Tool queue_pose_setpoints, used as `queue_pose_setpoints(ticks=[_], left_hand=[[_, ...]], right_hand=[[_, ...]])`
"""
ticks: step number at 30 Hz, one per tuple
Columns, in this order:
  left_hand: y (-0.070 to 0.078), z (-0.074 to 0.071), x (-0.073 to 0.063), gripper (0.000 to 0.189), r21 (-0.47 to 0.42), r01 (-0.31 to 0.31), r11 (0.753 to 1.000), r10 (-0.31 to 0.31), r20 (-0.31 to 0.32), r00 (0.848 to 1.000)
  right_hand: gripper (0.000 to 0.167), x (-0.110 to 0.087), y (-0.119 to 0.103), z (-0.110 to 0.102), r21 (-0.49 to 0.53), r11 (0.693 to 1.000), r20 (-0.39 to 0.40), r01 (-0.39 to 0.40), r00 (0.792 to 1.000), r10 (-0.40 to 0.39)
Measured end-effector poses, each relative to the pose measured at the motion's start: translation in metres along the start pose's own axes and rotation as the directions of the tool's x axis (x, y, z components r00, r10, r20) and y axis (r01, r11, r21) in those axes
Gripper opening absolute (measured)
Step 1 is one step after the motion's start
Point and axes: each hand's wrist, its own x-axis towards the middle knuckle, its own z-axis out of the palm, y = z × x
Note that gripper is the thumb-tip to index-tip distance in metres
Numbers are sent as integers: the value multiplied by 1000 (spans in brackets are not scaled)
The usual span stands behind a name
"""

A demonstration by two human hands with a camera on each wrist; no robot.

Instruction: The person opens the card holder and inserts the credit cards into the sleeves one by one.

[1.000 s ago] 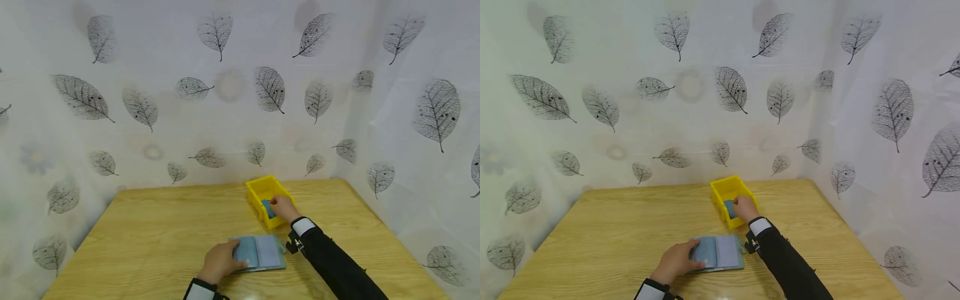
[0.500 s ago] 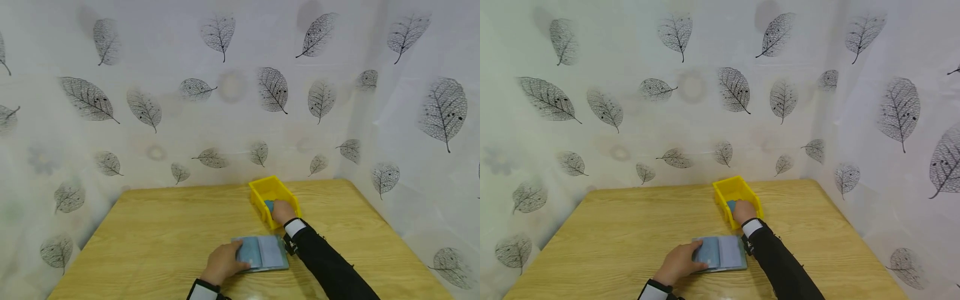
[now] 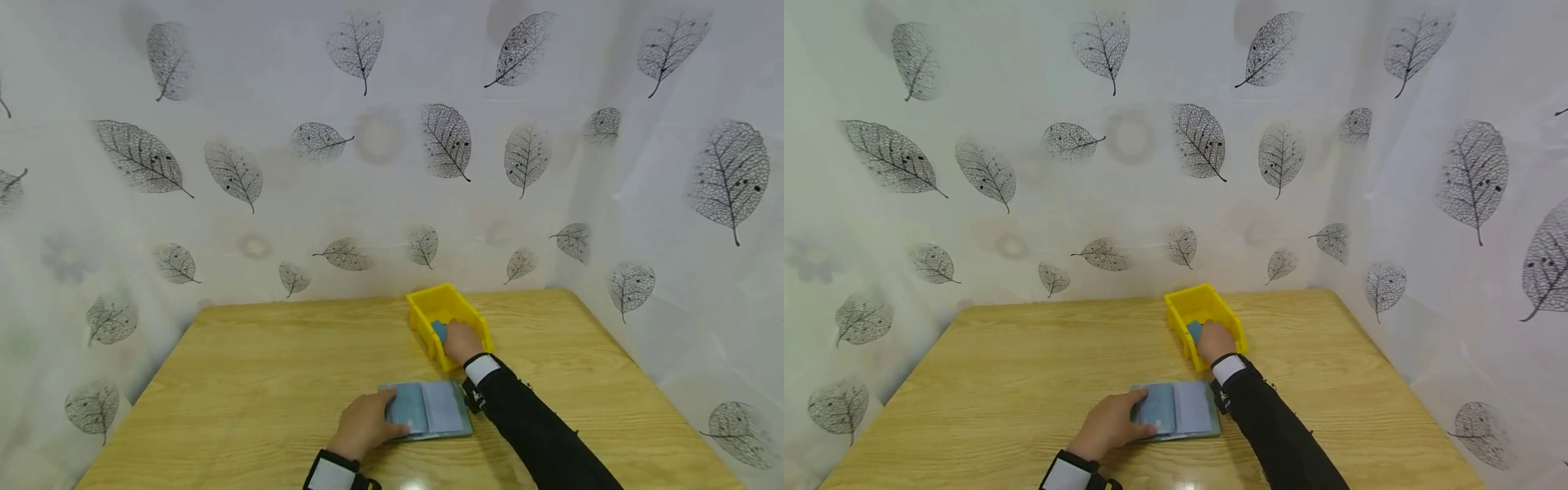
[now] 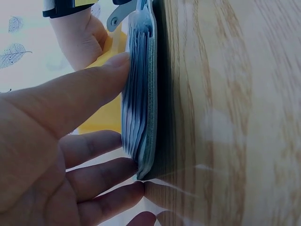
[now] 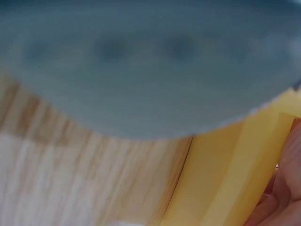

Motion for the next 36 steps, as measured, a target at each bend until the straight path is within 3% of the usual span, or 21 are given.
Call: queue_pose_setpoints(ticks=[5,13,18,22,26,31,36], left_hand=[[0,-1,-1,67,-2,-2,1000,2,6,1000],[-1,1,0,68,-12,6,1000,-6,12,1000],[-2,3,-1,68,-4,0,1000,0,3,1000],[-2,1,-1,68,12,-13,1000,13,-23,1000],[-1,1,-2,68,17,-7,1000,8,-24,1000],[-1,1,0,69,13,20,1000,-20,2,1000],[-2,1,0,69,15,4,1000,-4,-13,1000]], right_hand=[[22,-2,1,2,32,999,-23,3,1000,-3],[8,-7,9,2,179,984,-87,-6,996,22],[28,-9,16,-2,231,972,-106,-40,992,66],[28,-12,15,-11,268,963,-178,11,983,39],[23,-20,10,-24,339,936,-271,90,963,6],[24,-35,2,-38,488,859,-277,154,961,-15],[47,-62,-10,-44,682,705,-201,195,977,-75]])
